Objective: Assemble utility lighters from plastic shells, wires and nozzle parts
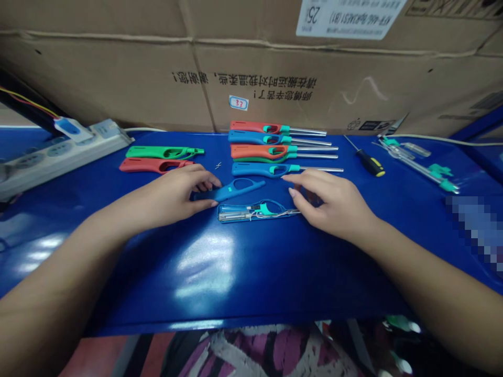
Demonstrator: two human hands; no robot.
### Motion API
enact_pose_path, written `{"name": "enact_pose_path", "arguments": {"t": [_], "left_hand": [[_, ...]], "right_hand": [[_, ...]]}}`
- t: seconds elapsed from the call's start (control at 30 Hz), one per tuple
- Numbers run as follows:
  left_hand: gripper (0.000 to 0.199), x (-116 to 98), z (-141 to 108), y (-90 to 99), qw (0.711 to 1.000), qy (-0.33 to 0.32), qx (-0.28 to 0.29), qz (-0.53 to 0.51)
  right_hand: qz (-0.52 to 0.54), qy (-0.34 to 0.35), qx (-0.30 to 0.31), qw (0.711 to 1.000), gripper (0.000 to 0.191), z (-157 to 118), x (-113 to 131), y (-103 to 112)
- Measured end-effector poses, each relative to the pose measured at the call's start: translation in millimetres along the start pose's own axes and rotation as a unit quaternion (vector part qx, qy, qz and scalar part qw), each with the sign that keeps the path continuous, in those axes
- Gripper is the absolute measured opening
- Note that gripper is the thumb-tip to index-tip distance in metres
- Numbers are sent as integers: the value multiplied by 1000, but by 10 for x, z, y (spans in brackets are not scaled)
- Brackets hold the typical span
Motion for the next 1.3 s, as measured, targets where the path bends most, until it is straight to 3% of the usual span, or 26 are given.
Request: {"name": "enact_pose_path", "arguments": {"t": [0.27,0.43,0.6,0.73,0.9,1.03,1.17,1.3], "left_hand": [[28,37,-44,91,1000,15,-14,-5],[30,-229,-90,153,986,18,-57,-155],[23,-581,-106,-26,962,2,-36,-272],[21,-651,-99,-163,955,8,-18,-296],[29,-653,-114,-147,986,-55,-45,-151],[33,-646,-149,-149,993,-109,-42,-25],[32,-584,-145,-213,995,-77,-4,61],[30,-564,-132,-252,995,-52,25,76]], "right_hand": [[4,-14,7,1000,29,-1,-14,-23],[45,-6,-38,998,48,25,29,94],[65,85,28,994,69,-1,168,105],[103,94,59,988,56,-31,203,45],[99,53,54,992,37,-15,178,-40],[91,-18,82,992,36,-19,187,-149],[72,-32,94,992,36,-37,221,-217],[53,-34,104,993,37,-39,211,-251]]}}
Point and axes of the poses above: each hand's wrist, its own z-axis towards the middle knuckle, its own y-axis out of the back of the hand, x = y × z, the point moved 4 cm from there along z, towards the middle knuckle, and after that the axes turned 10 degrees about -z, right-handed, at the moved point
